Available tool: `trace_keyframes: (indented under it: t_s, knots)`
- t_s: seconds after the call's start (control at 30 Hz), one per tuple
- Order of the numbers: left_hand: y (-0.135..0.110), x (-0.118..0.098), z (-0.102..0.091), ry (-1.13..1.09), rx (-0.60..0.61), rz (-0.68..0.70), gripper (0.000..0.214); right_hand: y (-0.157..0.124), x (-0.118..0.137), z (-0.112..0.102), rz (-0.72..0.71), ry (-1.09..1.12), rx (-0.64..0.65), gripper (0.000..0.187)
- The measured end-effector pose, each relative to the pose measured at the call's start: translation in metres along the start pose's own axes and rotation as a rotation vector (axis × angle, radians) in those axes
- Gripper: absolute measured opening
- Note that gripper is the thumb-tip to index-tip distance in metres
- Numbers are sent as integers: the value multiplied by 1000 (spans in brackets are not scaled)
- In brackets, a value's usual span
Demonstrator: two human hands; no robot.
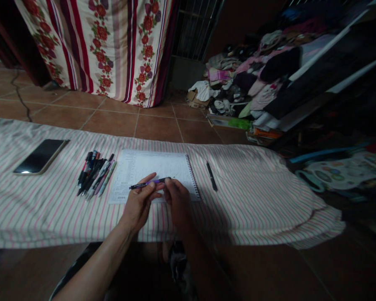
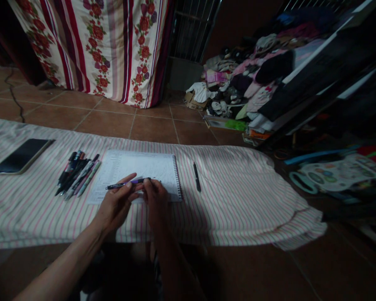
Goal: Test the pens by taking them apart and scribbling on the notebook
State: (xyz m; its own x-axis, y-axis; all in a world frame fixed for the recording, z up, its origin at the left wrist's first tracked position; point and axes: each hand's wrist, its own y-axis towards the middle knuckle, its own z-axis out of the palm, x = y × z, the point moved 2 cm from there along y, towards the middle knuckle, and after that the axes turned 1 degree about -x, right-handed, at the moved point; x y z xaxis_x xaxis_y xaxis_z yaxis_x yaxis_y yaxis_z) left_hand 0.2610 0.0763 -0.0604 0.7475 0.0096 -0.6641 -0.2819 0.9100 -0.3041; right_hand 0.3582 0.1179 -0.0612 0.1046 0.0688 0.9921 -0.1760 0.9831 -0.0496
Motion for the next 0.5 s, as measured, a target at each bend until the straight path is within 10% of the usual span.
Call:
trace_keyframes:
  t_s: [0.27,0.5]
  knots:
    - [-1,-22,-11,108,23,103,19,6,2,-9,28,-53,-108,29]
    - [4,-24,-20,860,52,324,20,9,-3,-6,0,-113,-24,26]
